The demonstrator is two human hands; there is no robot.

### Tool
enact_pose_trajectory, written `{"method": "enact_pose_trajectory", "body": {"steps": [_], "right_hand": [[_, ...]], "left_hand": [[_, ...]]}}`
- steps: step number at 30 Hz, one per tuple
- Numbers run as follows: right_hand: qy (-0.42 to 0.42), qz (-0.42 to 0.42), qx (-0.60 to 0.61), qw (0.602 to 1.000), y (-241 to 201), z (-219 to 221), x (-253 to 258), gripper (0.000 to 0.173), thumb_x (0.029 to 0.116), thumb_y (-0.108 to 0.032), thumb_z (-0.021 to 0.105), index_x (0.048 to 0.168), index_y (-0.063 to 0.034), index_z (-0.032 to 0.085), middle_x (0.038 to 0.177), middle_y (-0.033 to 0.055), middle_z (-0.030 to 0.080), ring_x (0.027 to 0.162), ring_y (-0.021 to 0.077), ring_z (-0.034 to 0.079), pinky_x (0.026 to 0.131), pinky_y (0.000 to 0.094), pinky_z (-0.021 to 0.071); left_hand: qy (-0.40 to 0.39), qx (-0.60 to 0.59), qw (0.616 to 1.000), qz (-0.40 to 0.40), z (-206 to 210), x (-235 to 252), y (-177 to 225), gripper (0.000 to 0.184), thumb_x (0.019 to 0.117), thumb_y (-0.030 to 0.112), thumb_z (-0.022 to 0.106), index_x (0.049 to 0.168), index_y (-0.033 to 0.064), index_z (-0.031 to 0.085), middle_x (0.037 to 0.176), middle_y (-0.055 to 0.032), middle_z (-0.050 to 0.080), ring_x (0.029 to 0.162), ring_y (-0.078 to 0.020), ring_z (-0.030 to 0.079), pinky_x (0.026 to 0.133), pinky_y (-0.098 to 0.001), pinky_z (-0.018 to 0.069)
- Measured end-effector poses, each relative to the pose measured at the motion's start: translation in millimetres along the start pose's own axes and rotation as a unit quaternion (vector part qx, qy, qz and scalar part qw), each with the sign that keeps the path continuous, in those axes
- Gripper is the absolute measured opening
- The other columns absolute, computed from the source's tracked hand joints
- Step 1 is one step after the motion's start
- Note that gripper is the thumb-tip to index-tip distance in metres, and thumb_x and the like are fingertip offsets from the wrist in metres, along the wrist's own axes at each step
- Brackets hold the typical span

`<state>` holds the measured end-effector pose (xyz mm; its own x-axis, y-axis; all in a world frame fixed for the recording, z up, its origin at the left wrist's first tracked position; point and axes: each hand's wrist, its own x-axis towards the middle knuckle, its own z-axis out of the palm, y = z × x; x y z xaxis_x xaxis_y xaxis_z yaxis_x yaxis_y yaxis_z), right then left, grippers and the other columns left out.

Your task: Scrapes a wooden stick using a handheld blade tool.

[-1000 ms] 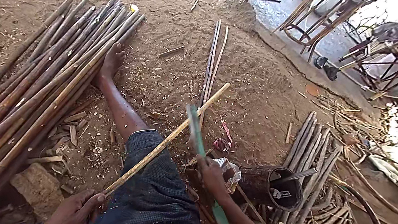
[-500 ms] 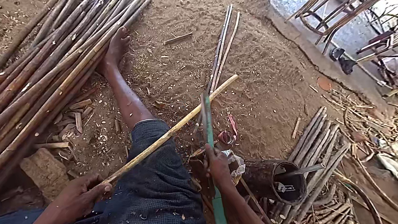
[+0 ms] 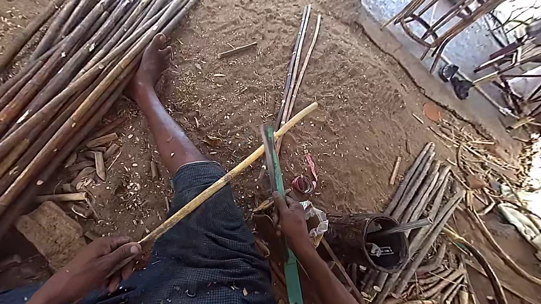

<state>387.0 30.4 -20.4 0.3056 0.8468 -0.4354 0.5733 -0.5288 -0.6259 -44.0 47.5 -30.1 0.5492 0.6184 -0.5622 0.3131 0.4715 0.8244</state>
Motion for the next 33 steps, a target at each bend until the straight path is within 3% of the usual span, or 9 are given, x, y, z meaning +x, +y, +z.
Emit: {"method": "enact_pose_trajectory", "body": {"steps": [3,7,11,13,16,19,22,25,33], "right_hand": [[-0.109,-0.087,-0.136,0.981,-9,17,-23,0.053,0.1023,-0.061,0.047,0.095,-0.0121,0.067,0.072,0.0072,0.063,0.068,0.0251,0.065,0.064,0.0512,0.0546],[-0.016,0.007,0.01,1.0,-2,-2,-1,0.061,0.1001,-0.069,0.045,0.098,-0.0106,0.064,0.062,0.0073,0.055,0.047,0.0204,0.053,0.046,0.0399,0.0485],[-0.191,-0.084,-0.169,0.963,-22,16,-34,0.057,0.0998,-0.065,0.048,0.094,-0.0116,0.067,0.078,0.0089,0.064,0.075,0.0271,0.066,0.069,0.054,0.0546],[-0.193,-0.093,-0.124,0.969,-25,8,-33,0.054,0.1001,-0.063,0.05,0.094,-0.0119,0.067,0.075,0.0057,0.063,0.07,0.0221,0.064,0.066,0.0479,0.0538],[-0.102,-0.076,-0.009,0.992,-25,-42,-16,0.035,0.1051,-0.039,0.053,0.123,-0.012,0.065,0.079,0.0053,0.068,0.064,0.0186,0.065,0.062,0.0405,0.0584],[0.009,-0.079,-0.001,0.997,-20,-79,-20,0.046,0.1006,-0.032,0.062,0.145,-0.0199,0.058,0.088,0.0068,0.069,0.064,0.0193,0.063,0.061,0.0428,0.0574],[0.054,-0.049,0.061,0.995,-3,-70,-1,0.041,0.102,-0.053,0.056,0.12,-0.0183,0.07,0.069,0.0049,0.055,0.049,0.0175,0.044,0.047,0.0383,0.042],[0.011,-0.004,-0.039,0.999,-8,-51,3,0.077,0.1,-0.076,0.022,0.081,-0.0107,0.059,0.06,0.0062,0.046,0.052,0.0231,0.047,0.052,0.0464,0.0433],[0.017,-0.085,-0.326,0.942,-39,3,-25,0.075,0.093,-0.081,0.039,0.094,-0.0124,0.069,0.073,0.0079,0.066,0.072,0.0289,0.069,0.064,0.053,0.055]], "left_hand": [[-0.006,0.0,1.0,-0.004,-3,-1,1,0.039,0.1043,0.042,0.048,0.086,0.0119,0.065,0.065,-0.0057,0.068,0.043,-0.0124,0.058,0.039,-0.0223,0.0442],[0.002,-0.009,1.0,0.003,-2,1,0,0.043,0.1046,0.046,0.048,0.088,0.0114,0.067,0.064,-0.0081,0.067,0.041,-0.0132,0.056,0.037,-0.0221,0.0421],[-0.01,-0.021,1.0,0.002,-1,0,-3,0.045,0.1051,0.046,0.044,0.092,0.0113,0.069,0.066,-0.0077,0.068,0.044,-0.0142,0.059,0.039,-0.0238,0.0469],[0.019,0.027,0.999,0.017,-1,-1,-4,0.042,0.1016,0.049,0.05,0.09,0.0126,0.067,0.064,-0.005,0.066,0.045,-0.0138,0.059,0.041,-0.0256,0.0484],[0.141,0.218,0.965,0.027,5,-29,-16,0.043,0.0916,0.053,0.066,0.105,0.0124,0.068,0.073,-0.0041,0.066,0.057,-0.0187,0.063,0.053,-0.0418,0.0546],[0.155,0.276,0.948,-0.029,16,-63,-15,0.057,0.0938,0.053,0.069,0.125,0.0054,0.063,0.091,-0.0192,0.068,0.077,-0.0374,0.066,0.072,-0.0638,0.0526],[0.198,0.301,0.933,-0.008,32,-50,-27,0.068,0.1004,0.068,0.035,0.13,0.0157,0.065,0.089,-0.0058,0.071,0.074,-0.0269,0.069,0.07,-0.0587,0.0562],[0.268,0.329,0.904,0.04,48,-40,-27,0.063,0.1041,0.062,0.029,0.114,0.0167,0.072,0.084,-0.0037,0.07,0.07,-0.0255,0.068,0.063,-0.058,0.0544],[0.355,0.387,0.847,0.079,82,-51,-23,0.052,0.1033,0.051,0.051,0.119,0.0052,0.071,0.102,-0.0178,0.073,0.081,-0.037,0.073,0.066,-0.0597,0.056]]}}
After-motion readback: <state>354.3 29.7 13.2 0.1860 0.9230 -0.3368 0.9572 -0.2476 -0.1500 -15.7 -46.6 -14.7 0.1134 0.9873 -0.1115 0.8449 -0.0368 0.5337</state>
